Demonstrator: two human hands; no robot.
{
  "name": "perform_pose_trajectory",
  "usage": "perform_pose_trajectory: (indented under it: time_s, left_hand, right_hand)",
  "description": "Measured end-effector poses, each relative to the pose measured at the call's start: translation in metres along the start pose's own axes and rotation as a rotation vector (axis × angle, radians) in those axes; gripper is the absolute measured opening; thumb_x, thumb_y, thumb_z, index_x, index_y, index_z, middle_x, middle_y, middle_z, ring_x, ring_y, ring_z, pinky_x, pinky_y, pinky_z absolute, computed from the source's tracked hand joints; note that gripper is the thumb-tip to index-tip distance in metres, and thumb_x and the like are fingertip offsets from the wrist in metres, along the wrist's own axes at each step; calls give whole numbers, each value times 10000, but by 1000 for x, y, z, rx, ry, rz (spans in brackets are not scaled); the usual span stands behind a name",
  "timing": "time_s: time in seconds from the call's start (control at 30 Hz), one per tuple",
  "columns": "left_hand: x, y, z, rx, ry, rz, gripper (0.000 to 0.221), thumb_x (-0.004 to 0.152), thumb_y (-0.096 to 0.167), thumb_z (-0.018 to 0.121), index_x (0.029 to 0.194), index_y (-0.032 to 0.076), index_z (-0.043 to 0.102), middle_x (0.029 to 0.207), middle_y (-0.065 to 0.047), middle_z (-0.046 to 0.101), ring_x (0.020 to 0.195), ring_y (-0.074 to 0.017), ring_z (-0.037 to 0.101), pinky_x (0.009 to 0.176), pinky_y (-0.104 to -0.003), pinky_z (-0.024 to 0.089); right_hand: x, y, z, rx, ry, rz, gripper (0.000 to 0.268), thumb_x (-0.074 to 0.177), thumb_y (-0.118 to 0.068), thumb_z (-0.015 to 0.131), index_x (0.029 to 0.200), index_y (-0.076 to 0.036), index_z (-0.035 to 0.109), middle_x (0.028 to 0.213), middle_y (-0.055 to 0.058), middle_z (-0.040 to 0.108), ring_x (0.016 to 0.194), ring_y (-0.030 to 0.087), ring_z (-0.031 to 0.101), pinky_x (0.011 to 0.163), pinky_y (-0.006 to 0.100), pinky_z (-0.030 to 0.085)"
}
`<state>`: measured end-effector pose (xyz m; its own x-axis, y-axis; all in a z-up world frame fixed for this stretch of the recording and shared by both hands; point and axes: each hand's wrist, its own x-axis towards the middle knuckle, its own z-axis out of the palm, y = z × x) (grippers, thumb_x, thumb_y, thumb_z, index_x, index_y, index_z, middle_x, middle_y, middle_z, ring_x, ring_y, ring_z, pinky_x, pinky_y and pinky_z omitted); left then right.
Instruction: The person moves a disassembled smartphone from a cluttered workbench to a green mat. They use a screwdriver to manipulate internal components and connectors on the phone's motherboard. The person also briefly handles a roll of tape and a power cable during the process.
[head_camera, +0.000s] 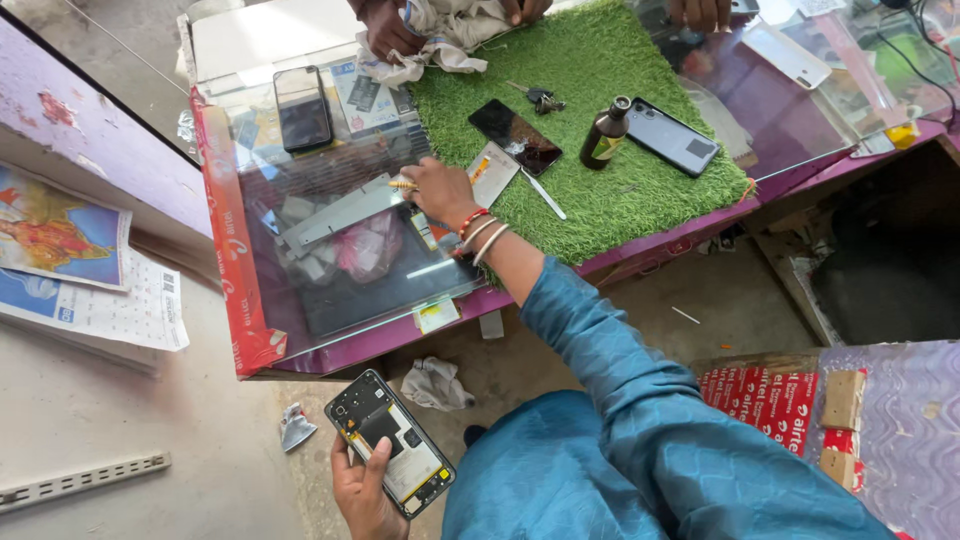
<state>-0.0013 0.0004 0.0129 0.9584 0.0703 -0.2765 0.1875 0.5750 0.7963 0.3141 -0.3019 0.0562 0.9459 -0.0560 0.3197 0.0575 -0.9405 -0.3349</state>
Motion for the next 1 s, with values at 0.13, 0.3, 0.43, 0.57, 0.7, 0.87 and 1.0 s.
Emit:
perform_pose_trajectory:
  time_s: [0.13,0.3,0.43,0.57,0.7,0.87,1.0]
  left_hand:
    - [1,5,-1,10,3,39,642,897,-73,612,1491,-35,370,1254,-245,647,1071,-272,697,929,-422,588]
    - [3,7,-14,-45,-2,125,621,904,-98,601,1489,-49,396,1291,-252,635,1106,-298,689,968,-457,582]
    - [7,7,-24,-52,-11,117,620,899,-109,596,1483,-43,396,1297,-245,631,1119,-295,687,976,-460,579]
    - [10,8,-21,-25,-14,100,611,908,-88,612,1481,-26,408,1282,-212,643,1102,-267,690,967,-430,580]
    - [7,15,-17,-49,-3,94,609,923,-67,644,1483,-3,414,1258,-163,654,1106,-223,682,985,-378,567]
    - [-3,20,-9,-78,24,62,587,902,-53,648,1437,-1,411,1229,-153,666,1082,-217,687,955,-392,587]
    - [-12,20,-13,-85,42,73,595,914,-51,658,1454,-11,412,1224,-161,665,1076,-210,687,953,-376,586]
  right_hand:
    - [-4,6,-19,126,169,-27,407,895,-297,746,1293,-235,686,1127,30,739,982,301,740,786,428,578]
    - [-38,101,-150,-78,732,42,334,929,-256,814,1176,-62,701,1187,137,728,1028,247,741,844,324,625]
    - [-64,169,-204,-169,590,469,343,848,-314,837,1103,-97,763,997,114,778,887,281,752,761,409,581]
    - [-65,197,-193,-130,450,544,357,844,-375,830,1097,-133,765,981,89,779,879,270,755,783,402,580]
    - [-65,209,-169,-172,469,475,388,874,-370,789,1167,-125,720,986,93,786,886,281,761,768,405,584]
    - [-68,235,-159,-297,435,396,416,931,-379,819,1247,-158,661,1009,153,771,906,386,731,766,509,557]
    - [-77,235,-151,-252,334,342,747,879,-359,926,1406,-182,428,1094,168,756,957,425,716,794,545,540]
